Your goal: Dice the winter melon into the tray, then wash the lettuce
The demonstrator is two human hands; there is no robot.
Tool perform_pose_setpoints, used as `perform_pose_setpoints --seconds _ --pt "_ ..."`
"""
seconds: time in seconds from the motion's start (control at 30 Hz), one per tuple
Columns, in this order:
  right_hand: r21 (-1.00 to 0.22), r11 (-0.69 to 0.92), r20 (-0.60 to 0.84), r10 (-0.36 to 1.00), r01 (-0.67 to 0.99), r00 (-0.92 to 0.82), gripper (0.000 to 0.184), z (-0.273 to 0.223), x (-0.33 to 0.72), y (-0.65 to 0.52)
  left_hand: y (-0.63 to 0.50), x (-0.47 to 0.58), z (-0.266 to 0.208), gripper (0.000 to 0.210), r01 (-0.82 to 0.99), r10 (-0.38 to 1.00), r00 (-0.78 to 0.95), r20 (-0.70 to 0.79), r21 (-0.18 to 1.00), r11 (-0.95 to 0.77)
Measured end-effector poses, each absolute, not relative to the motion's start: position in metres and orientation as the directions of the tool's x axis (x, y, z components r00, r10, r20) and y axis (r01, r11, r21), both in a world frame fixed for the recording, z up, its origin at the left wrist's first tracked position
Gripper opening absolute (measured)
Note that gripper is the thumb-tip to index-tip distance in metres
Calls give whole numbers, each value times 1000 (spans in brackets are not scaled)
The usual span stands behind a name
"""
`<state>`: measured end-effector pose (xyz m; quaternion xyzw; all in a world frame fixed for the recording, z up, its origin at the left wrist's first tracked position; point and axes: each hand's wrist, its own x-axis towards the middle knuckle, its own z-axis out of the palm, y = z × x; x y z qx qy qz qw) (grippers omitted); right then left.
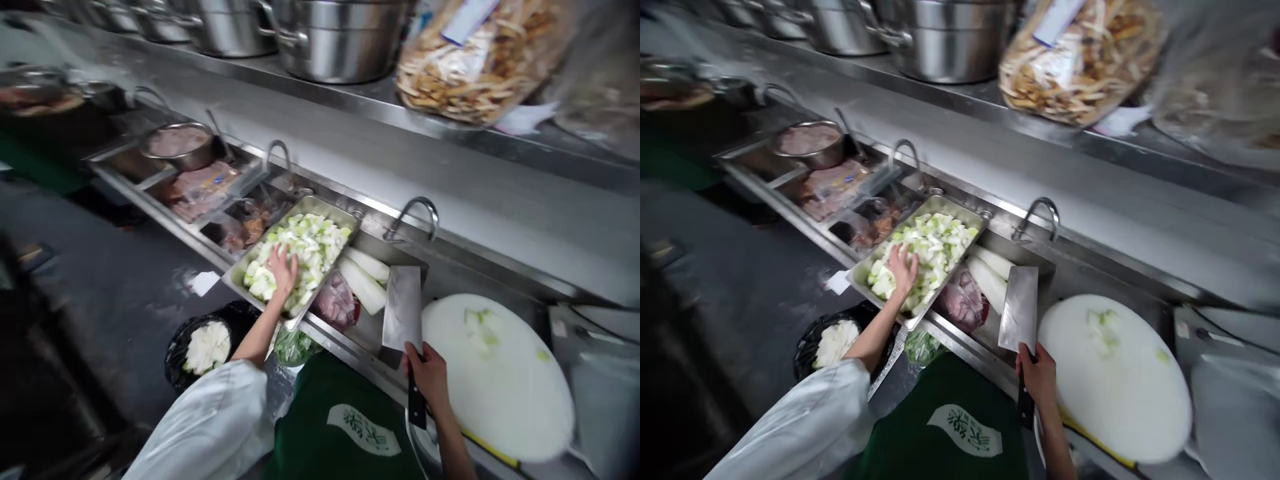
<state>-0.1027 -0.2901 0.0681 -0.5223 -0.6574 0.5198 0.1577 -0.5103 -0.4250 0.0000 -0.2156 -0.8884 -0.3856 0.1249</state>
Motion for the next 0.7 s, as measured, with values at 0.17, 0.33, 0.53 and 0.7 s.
perform_pose_setpoints --seconds 0.17,0.33,0.53,0.7 --pt "-845 -320 -381 922 430 -63 62 58 -1 -296 -366 -443 4 29 706 467 -678 568 680 199" --pt "-805 -398 -348 918 441 192 66 46 83 -299 -268 -325 -11 31 607 808 -444 387 793 -47" --pt "-714 -524 -400 850 464 343 65 22 174 -287 -145 -192 -41 39 517 973 -160 165 854 -60" --pt "-678 -545 -456 838 494 299 58 -12 243 -261 -55 -113 -62 57 561 998 -19 54 827 -33"
